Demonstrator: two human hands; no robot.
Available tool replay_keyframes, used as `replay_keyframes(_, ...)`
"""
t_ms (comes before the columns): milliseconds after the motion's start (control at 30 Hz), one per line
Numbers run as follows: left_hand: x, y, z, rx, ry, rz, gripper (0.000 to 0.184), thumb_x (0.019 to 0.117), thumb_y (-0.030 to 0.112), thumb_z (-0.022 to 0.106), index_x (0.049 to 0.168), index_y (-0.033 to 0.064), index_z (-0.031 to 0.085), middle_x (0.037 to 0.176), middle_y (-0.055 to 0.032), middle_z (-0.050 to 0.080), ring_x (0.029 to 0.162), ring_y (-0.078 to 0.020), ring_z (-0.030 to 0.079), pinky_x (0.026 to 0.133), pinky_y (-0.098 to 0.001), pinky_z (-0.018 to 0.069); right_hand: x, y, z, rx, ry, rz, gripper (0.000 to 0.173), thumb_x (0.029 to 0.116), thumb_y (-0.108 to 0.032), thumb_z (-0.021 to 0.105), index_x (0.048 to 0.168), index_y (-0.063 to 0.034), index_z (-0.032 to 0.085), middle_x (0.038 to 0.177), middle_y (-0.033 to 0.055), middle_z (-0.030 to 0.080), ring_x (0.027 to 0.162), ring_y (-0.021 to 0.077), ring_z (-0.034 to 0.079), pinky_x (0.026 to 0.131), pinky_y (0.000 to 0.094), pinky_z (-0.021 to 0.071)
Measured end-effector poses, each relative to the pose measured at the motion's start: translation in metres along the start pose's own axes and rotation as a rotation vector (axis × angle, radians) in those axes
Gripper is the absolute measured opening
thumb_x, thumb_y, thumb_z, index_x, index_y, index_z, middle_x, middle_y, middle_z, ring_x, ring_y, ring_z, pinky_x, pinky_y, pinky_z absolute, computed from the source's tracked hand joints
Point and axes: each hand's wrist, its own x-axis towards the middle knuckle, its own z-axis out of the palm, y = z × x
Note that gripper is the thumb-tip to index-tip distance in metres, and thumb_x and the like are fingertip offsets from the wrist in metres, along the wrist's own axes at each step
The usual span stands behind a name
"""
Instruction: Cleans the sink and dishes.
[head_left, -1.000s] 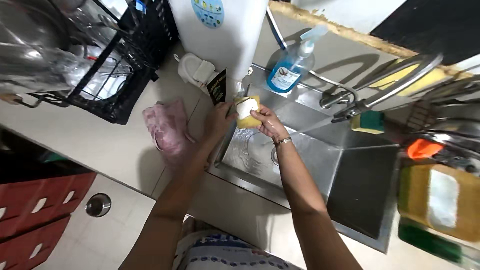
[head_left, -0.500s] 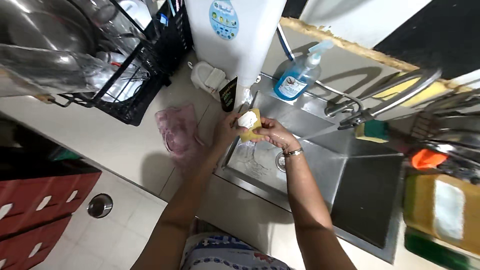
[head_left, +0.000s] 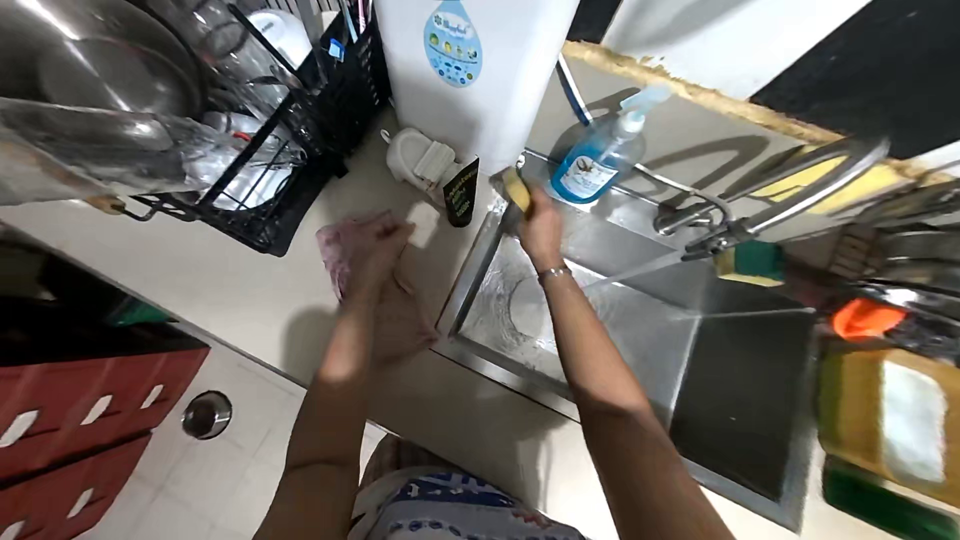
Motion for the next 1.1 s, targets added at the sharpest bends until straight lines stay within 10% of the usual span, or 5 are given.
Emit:
replay_keyframes(167,0.076,0.038,-0.016,-0.155,0.139,0.04,0.034,0.099,0.03,0.069,0.119,0.0037,0.069,0.099,-0.0063,0.067,0.075,-0.0086,0.056,0.07,-0.0281,0.0493,0.016,0.002,0.037,-0.229,-0.166,-0.1,0.05,0.0903,-0.004,0.068,0.139,-0.0134,0.064,0.153,0.0128,0.053,0.134,0.0464,0.053,0.097,0.0666,0.0506)
replay_keyframes(300,0.12,0.048,0.008,0.034,0.141,0.062,0.044,0.0935,0.031,0.077,0.124,0.0003,0.07,0.124,-0.0185,0.07,0.118,-0.0286,0.065,0.106,-0.0467,0.0487,-0.036,-0.008,0.014,-0.274,-0.35,-0.224,0.039,0.0906,0.003,0.063,0.124,-0.0139,0.073,0.132,0.0128,0.069,0.12,0.0436,0.064,0.088,0.0662,0.0536)
replay_keyframes(567,-0.02,0.02,0.032,0.275,0.278,0.275,0.052,0.1032,0.035,0.061,0.139,-0.0032,0.055,0.134,-0.0255,0.061,0.119,-0.037,0.062,0.1,-0.0492,0.0517,0.027,0.008,0.005,-0.066,-0.16,-0.069,0.049,0.0941,0.004,0.058,0.138,-0.0151,0.067,0.147,0.0112,0.06,0.133,0.0404,0.057,0.105,0.0641,0.0472)
replay_keyframes(767,-0.019,-0.134,0.033,0.731,0.281,0.223,0.068,0.1071,0.049,0.038,0.163,0.0119,0.031,0.171,-0.0138,0.022,0.159,-0.0353,0.017,0.125,-0.064,0.0083,-0.054,0.013,0.025,-0.024,-0.266,-0.217,0.042,0.0899,0.008,0.06,0.123,-0.0124,0.075,0.142,0.0098,0.064,0.129,0.0364,0.061,0.103,0.0584,0.0515)
replay_keyframes(1100,-0.041,-0.066,0.12,0.806,-0.158,0.657,0.053,0.1112,0.035,0.033,0.161,0.0194,0.037,0.169,-0.0009,0.032,0.157,-0.0225,0.025,0.127,-0.0524,0.0188,-0.099,0.059,-0.027,0.801,0.114,0.417,0.03,0.0941,0.004,0.055,0.121,-0.0001,0.068,0.105,0.0114,0.072,0.088,0.015,0.069,0.078,0.0377,0.0611)
